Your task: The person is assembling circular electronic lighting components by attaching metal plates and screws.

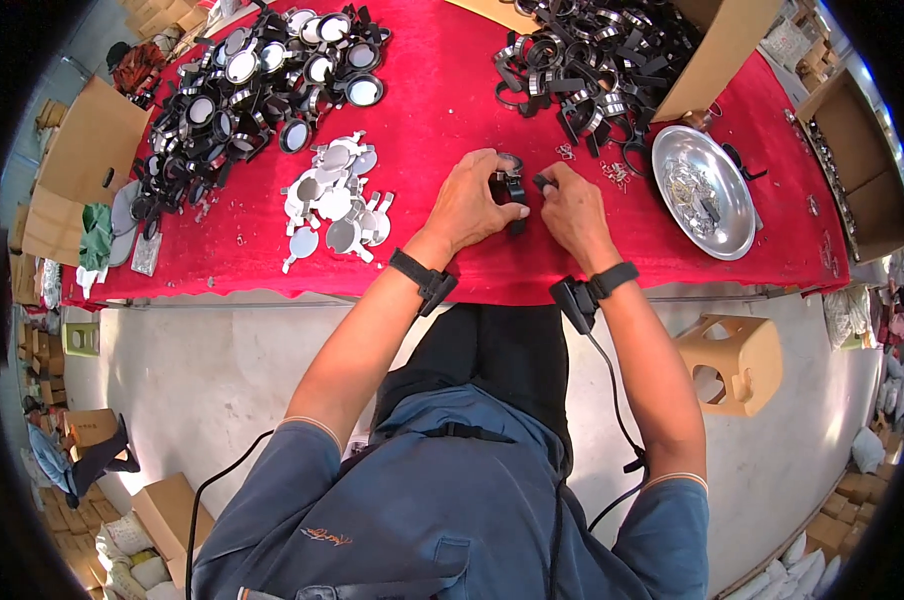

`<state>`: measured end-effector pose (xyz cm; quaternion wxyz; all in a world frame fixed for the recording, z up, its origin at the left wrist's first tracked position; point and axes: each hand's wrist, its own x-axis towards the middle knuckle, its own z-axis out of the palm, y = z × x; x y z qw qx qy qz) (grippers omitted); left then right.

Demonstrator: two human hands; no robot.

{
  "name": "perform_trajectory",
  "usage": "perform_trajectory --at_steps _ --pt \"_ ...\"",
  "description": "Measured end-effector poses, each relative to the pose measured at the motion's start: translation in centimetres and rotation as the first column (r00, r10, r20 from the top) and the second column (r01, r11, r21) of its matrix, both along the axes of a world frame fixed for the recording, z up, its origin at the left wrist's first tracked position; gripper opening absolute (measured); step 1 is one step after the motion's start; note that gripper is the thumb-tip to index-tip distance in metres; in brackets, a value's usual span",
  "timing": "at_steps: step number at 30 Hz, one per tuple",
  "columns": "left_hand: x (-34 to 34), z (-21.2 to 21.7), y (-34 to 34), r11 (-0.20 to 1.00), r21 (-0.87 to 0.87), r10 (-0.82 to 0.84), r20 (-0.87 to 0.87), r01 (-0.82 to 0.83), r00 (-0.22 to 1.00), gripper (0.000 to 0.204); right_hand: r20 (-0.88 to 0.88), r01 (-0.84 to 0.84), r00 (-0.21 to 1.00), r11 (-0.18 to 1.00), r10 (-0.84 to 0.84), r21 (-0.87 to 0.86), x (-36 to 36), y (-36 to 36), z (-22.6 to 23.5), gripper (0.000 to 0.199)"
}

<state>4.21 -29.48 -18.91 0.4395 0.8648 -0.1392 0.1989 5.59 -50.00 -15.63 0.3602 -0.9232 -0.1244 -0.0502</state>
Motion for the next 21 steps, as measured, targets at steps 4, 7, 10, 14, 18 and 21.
perform_trajectory --at_steps 4,7,10,14,18,21 --pt "0.0 -0.1 -0.3 1.0 -0.016 0.011 -0.02 -0.011 1.0 0.063 0.041 -0.008 0.999 0.999 0.006 0.038 1.0 1.5 -0.9 0.014" --pt "0.3 -0.5 0.2 1.0 -0.019 -0.024 -0.031 0.024 0.999 0.064 -0.043 -0.004 0.999 0.999 0.006 0.046 0.9 2.4 -1.1 0.017" --pt "0.4 -1.3 -0.2 0.995 -0.101 -0.015 0.095 0.025 0.995 0.055 0.075 -0.031 0.997 0.999 0.033 -0.033 0.3 3.0 -0.9 0.023" --pt "0.4 -1.5 -0.8 0.991 -0.132 0.045 0.143 -0.026 0.989 0.039 0.071 0.016 0.997 0.989 -0.006 -0.146 -0.2 4.4 0.4 0.031" --pt "-0.3 -1.2 -1.0 0.994 -0.096 0.058 0.083 -0.05 0.995 0.049 0.102 0.034 0.994 0.994 -0.024 -0.104 -0.2 3.9 0.3 0.031" --pt "-0.1 -1.2 -0.8 0.994 -0.095 0.062 0.071 -0.055 0.996 0.05 0.079 0.049 0.996 0.999 -0.048 -0.01 -0.1 4.1 -0.1 0.027"
